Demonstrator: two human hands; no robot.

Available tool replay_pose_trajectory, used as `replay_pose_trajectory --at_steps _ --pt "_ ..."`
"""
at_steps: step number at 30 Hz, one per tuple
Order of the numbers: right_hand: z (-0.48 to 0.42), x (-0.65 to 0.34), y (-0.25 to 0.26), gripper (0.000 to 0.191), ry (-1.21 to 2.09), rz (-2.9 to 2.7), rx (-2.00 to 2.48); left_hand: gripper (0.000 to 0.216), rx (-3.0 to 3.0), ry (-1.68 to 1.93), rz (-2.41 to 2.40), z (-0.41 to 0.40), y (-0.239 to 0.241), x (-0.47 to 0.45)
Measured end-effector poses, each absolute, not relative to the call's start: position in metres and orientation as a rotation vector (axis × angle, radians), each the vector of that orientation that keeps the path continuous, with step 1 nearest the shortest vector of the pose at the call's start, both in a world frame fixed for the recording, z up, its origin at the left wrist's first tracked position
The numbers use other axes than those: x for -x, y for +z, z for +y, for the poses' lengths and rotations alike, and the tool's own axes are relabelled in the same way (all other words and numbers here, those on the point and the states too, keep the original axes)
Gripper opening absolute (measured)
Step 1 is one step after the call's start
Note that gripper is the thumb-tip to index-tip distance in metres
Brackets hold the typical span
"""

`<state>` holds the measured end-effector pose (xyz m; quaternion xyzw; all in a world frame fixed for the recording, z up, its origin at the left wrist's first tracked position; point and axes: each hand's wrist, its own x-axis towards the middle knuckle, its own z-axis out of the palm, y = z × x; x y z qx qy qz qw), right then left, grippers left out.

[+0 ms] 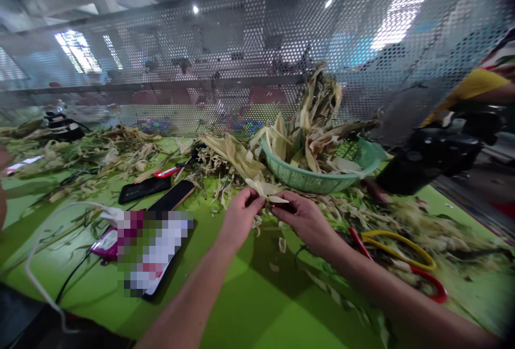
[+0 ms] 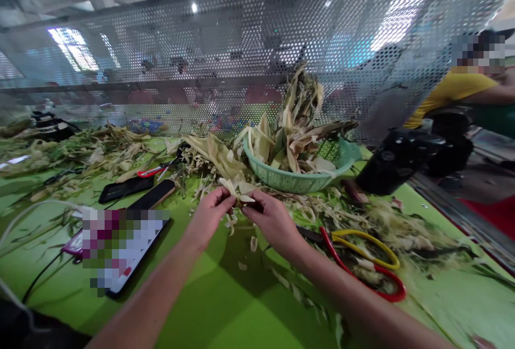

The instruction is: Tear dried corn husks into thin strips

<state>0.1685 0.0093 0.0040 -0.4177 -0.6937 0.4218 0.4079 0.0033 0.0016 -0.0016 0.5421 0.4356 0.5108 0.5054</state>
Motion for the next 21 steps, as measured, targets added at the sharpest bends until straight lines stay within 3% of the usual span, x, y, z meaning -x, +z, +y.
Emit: replay_pose_trajectory --at_steps 6,12,15,21 --pt "0.014 -0.173 0.013 0.01 1.159 -1.818 1.096 0.022 -1.519 1.138 1.025 0.006 0.003 0.009" --pt "0.015 -0.173 0.012 0.021 1.38 -1.68 1.032 0.026 -1.15 1.192 0.972 0.005 -0.003 0.004" --pt "0.011 -0.171 0.008 0.026 1.235 -1.768 1.013 0.029 -0.928 1.236 0.927 0.004 -0.006 -0.003" --pt "0.006 -0.171 0.006 0.017 0.668 -2.037 1.21 0.032 -1.0 1.246 0.939 0.0 -0.001 -0.009"
